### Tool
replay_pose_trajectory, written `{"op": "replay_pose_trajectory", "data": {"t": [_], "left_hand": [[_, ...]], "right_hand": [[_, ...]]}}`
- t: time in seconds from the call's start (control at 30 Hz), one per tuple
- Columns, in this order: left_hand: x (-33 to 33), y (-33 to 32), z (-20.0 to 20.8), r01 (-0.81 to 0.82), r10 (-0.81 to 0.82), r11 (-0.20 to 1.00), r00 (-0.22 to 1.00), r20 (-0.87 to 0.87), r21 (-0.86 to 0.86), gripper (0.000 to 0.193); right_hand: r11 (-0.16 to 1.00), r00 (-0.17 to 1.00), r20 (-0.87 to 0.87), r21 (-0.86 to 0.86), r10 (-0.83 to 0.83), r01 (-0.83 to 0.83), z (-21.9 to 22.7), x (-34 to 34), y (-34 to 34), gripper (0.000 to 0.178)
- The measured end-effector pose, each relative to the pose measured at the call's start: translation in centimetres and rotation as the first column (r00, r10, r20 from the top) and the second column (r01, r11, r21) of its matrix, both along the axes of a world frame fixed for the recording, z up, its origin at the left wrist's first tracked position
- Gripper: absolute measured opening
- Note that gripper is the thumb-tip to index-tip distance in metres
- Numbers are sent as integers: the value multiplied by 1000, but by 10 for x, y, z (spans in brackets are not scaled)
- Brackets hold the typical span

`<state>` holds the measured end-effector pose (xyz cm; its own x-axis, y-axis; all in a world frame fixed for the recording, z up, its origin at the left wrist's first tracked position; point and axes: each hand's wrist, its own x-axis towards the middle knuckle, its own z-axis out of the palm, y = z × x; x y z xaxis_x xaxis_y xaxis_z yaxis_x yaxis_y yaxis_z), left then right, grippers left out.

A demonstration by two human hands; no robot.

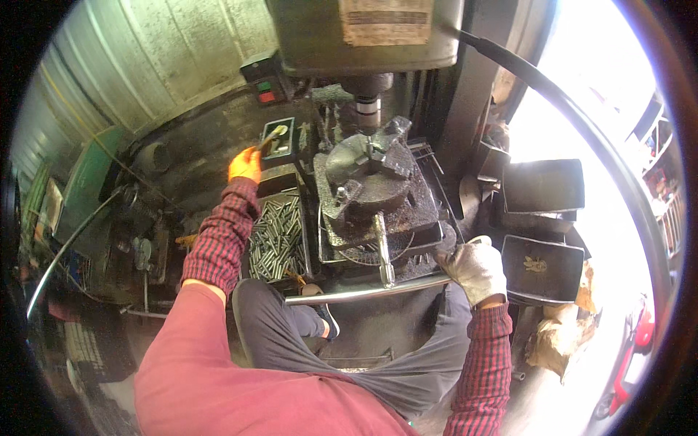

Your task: The person repeatedly picks small metal rods from a tray, places them into a drill press chuck, operates the machine, and removes the processed pieces. The cycle continues for the duration of the clip.

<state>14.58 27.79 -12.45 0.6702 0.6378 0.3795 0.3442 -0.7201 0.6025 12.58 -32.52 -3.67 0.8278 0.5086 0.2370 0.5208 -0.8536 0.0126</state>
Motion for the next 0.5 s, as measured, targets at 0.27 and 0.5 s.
{"op": "replay_pose_trajectory", "data": {"t": [0.27,0.5], "left_hand": [[-67,-138,53,603,-408,753,742,532,-263,25],[-31,-182,93,656,-575,749,712,403,-91,24]], "right_hand": [[996,998,56,-88,2,3,11,-5,3,51],[995,999,-41,-92,18,-22,20,-5,4,47]]}}
